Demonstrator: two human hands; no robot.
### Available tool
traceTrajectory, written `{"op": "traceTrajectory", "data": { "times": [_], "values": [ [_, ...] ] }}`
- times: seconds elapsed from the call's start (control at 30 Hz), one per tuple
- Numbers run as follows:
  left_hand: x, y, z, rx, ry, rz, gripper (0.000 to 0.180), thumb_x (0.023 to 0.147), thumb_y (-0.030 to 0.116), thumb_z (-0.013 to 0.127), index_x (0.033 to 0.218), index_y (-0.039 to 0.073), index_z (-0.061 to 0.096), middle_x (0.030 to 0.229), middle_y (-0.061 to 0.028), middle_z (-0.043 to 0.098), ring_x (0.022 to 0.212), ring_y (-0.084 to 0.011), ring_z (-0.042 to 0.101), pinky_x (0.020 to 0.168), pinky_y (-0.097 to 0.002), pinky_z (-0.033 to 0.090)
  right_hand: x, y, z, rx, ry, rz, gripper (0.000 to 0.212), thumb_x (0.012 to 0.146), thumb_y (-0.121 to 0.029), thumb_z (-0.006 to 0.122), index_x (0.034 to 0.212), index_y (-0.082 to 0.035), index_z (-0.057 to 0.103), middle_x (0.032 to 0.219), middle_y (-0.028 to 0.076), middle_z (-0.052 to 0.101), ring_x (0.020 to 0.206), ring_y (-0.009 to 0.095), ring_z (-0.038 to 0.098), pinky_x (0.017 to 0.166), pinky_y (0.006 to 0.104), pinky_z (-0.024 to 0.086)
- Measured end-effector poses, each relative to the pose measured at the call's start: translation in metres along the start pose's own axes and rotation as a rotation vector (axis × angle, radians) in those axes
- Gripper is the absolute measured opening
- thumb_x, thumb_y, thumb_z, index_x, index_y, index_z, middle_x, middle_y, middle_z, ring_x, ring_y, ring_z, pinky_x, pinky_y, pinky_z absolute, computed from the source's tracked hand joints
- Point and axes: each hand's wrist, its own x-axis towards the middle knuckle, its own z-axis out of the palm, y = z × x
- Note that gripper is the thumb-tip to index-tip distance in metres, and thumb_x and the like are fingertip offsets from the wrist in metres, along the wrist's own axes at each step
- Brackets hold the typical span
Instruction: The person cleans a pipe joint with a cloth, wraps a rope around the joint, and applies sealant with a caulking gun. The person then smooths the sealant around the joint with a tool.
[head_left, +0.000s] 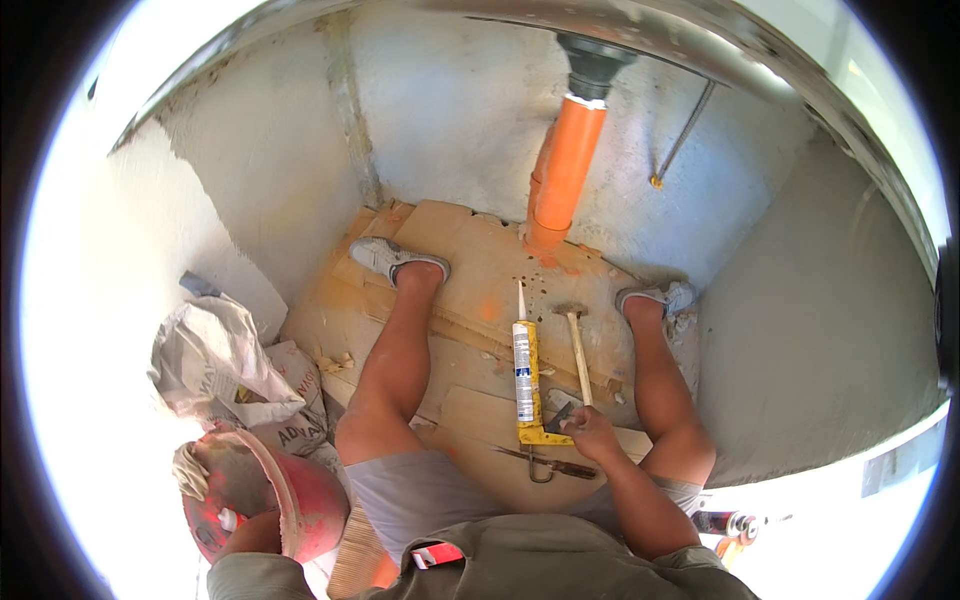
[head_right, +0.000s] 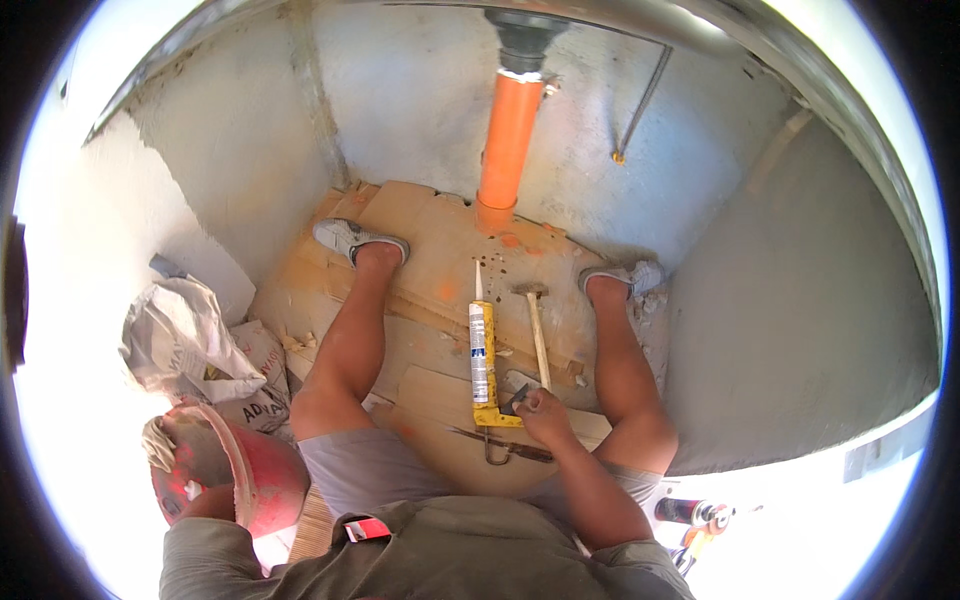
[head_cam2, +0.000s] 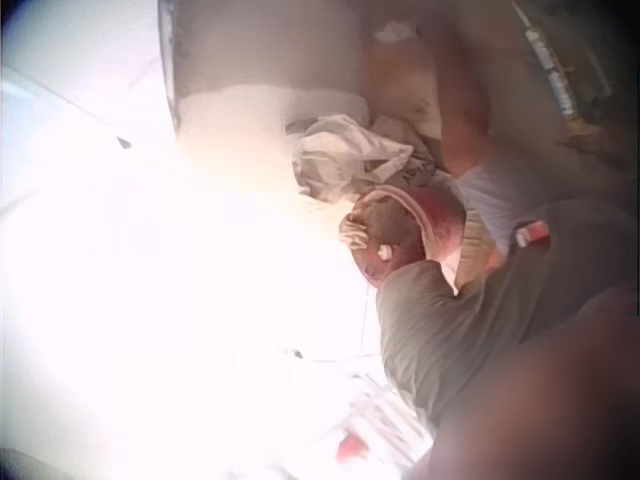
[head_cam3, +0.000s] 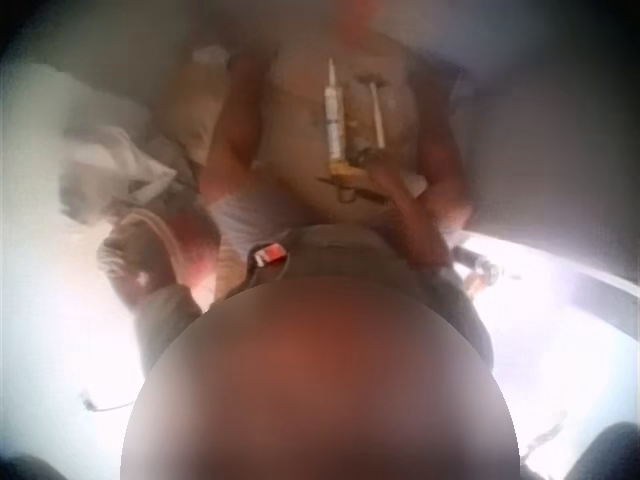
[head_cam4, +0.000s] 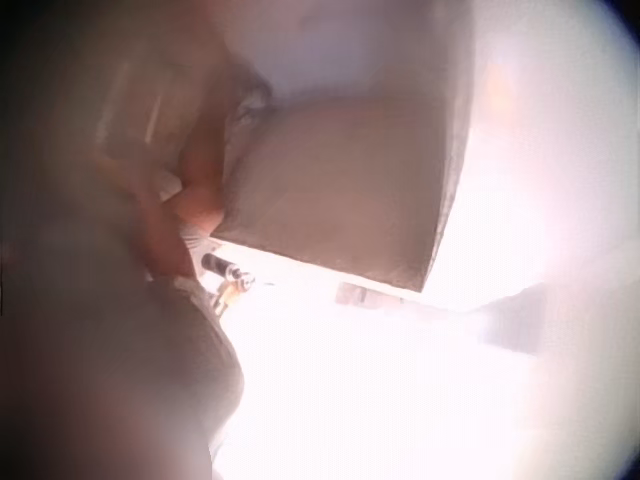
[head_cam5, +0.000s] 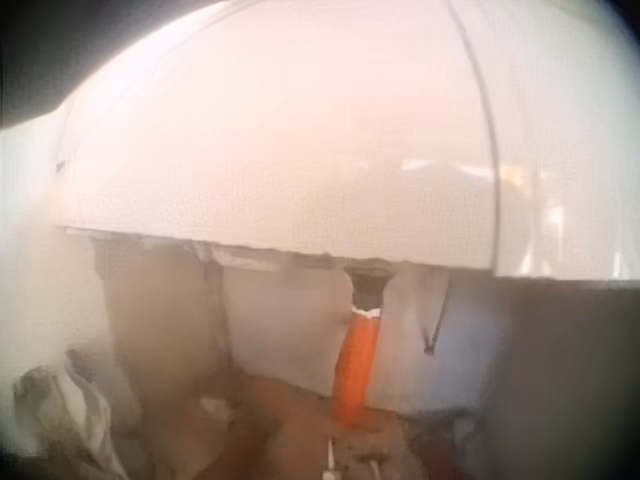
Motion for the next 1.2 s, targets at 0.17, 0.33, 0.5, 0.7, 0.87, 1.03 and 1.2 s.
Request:
{"op": "traceTrajectory", "data": {
  "times": [0.17, 0.33, 0.5, 0.7, 0.87, 1.03, 1.2],
  "values": [
    [-0.033, 0.015, -0.015, -0.003, 0.030, -0.107, 0.046, 0.083, 0.014, 0.058, 0.128, 0.006, 0.058, 0.126, -0.0158, 0.062, 0.115, -0.0356, 0.059, 0.103, -0.0451, 0.043, -0.001, -0.009, -0.006, 0.101, -0.049, -0.040, 0.052, 0.084, -0.035, 0.074, 0.115, 0.004, 0.061, 0.094, 0.018, 0.068, 0.087, 0.025, 0.066, 0.081, 0.0342, 0.051],
    [-0.074, 0.045, -0.045, -0.001, 0.137, -0.228, 0.047, 0.082, 0.012, 0.058, 0.129, 0.006, 0.057, 0.128, -0.0159, 0.061, 0.117, -0.0365, 0.057, 0.106, -0.0456, 0.041, -0.008, -0.049, -0.026, 0.175, -0.083, -0.172, 0.044, 0.086, -0.032, 0.073, 0.115, -0.001, 0.062, 0.093, 0.014, 0.068, 0.086, 0.026, 0.066, 0.079, 0.0356, 0.052],
    [-0.141, 0.082, -0.065, -0.211, 0.993, 0.106, 0.015, 0.078, 0.007, 0.062, 0.089, -0.003, 0.063, 0.080, -0.0233, 0.063, 0.073, -0.0399, 0.058, 0.063, -0.0453, 0.047, -0.032, -0.150, -0.059, 0.326, -0.256, -0.372, 0.026, 0.090, -0.022, 0.070, 0.105, -0.001, 0.066, 0.086, 0.012, 0.067, 0.079, 0.017, 0.064, 0.074, 0.0292, 0.051],
    [-0.107, 0.188, -0.091, -1.481, 0.554, 0.625, 0.023, 0.096, 0.020, 0.064, 0.093, -0.003, 0.069, 0.073, -0.0002, 0.060, 0.065, -0.0083, 0.053, 0.061, -0.0246, 0.042, -0.084, -0.269, -0.083, 0.399, -0.169, -1.144, 0.025, 0.089, -0.016, 0.071, 0.110, -0.003, 0.067, 0.090, 0.015, 0.069, 0.089, 0.025, 0.069, 0.082, 0.0346, 0.053],
    [-0.063, 0.256, -0.111, -1.340, 0.340, 0.782, 0.022, 0.095, 0.023, 0.067, 0.093, 0.001, 0.070, 0.072, 0.0005, 0.060, 0.066, -0.0063, 0.053, 0.062, -0.0236, 0.043, -0.081, -0.273, -0.104, 0.268, 0.072, -1.202, 0.036, 0.087, -0.013, 0.073, 0.120, -0.003, 0.063, 0.087, 0.009, 0.069, 0.080, 0.018, 0.066, 0.073, 0.0319, 0.053],
    [-0.028, 0.304, -0.118, -1.195, 0.401, 0.980, 0.013, 0.091, 0.015, 0.070, 0.093, 0.003, 0.067, 0.075, 0.0021, 0.059, 0.067, -0.0044, 0.053, 0.060, -0.0223, 0.042, -0.070, -0.236, -0.120, 0.647, -0.273, -0.633, 0.026, 0.089, -0.013, 0.072, 0.111, -0.001, 0.064, 0.079, 0.002, 0.064, 0.066, 0.006, 0.056, 0.059, 0.0246, 0.046],
    [-0.007, 0.340, -0.117, -1.297, 0.386, 1.035, 0.014, 0.089, 0.013, 0.073, 0.087, 0.003, 0.063, 0.067, 0.0032, 0.056, 0.062, -0.0026, 0.052, 0.056, -0.0198, 0.039, -0.054, -0.211, -0.131, 0.676, -0.277, -0.566, 0.017, 0.091, -0.010, 0.069, 0.104, 0.000, 0.064, 0.078, 0.002, 0.064, 0.064, 0.006, 0.054, 0.057, 0.0240, 0.043]
  ]
}}
